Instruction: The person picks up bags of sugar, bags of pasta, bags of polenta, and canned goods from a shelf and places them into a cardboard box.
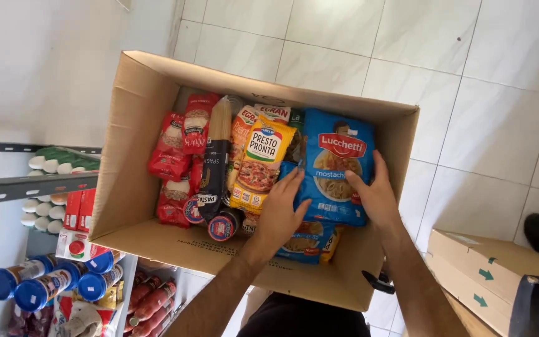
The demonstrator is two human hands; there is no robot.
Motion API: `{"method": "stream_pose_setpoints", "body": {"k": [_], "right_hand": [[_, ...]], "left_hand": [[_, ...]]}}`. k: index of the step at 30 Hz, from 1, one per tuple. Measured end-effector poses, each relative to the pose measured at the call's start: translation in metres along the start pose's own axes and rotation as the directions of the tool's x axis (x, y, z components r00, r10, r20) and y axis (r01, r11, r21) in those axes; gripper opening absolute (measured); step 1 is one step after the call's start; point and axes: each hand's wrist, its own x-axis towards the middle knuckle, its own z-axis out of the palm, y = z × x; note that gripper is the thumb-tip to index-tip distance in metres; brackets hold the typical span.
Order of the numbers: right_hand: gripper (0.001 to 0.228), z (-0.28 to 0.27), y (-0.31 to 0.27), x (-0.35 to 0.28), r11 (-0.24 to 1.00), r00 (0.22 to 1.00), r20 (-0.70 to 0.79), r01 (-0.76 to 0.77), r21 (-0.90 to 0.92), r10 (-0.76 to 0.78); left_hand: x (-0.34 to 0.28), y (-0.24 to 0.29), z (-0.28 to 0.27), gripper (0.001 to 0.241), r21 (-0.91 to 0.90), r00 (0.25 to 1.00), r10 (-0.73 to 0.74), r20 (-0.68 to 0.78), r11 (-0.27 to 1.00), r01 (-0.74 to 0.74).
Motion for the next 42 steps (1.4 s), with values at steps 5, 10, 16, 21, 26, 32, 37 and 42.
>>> {"method": "stream_pose_setpoints", "body": {"k": [5, 10, 16, 21, 26, 32, 37, 42], "right_hand": [[0.083, 0.009, -0.007, -0.007, 0.890, 0.937, 0.048, 0.344, -0.298, -0.346], [0.059, 0.040, -0.006, -0.003, 0.576, 0.694, 0.267, 0.711, -0.405, -0.669], [0.053, 0.097, -0.028, -0.036, 0.372, 0.516, 0.498, 0.854, -0.363, -0.697], [0.052, 0.147, -0.062, -0.103, 0.034, 0.098, 0.629, 0.993, -0.114, -0.772], [0.058, 0.215, -0.071, -0.173, -0.103, -0.019, 0.722, 0.992, -0.073, -0.692], [0.057, 0.299, -0.071, -0.273, -0.214, -0.211, 0.736, 0.973, 0.092, -0.643], [0.052, 0.367, -0.064, -0.362, -0.273, -0.362, 0.719, 0.931, 0.244, -0.593], [0.052, 0.440, -0.056, -0.429, -0.419, -0.509, 0.602, 0.858, 0.297, -0.615]], "left_hand": [[-0.023, 0.008, -0.011, 0.056, -0.050, 0.998, 0.005, -0.069, 0.999, -0.008], [-0.057, 0.012, -0.025, 0.055, -0.056, 0.979, 0.023, -0.203, 0.998, -0.035], [-0.115, 0.011, -0.045, 0.055, -0.083, 0.900, 0.067, -0.431, 0.990, -0.114], [-0.190, -0.008, -0.055, 0.065, -0.080, 0.828, -0.013, -0.561, 0.996, -0.039], [-0.291, 0.001, -0.088, 0.053, -0.026, 0.627, 0.015, -0.779, 0.998, -0.056], [-0.417, -0.018, -0.107, 0.053, -0.032, 0.466, -0.018, -0.885, 0.999, -0.022], [-0.518, -0.042, -0.124, 0.057, 0.022, 0.340, -0.010, -0.940, 0.996, 0.088], [-0.598, -0.073, -0.147, 0.052, -0.008, 0.075, -0.018, -0.997, 0.991, 0.132]]}}
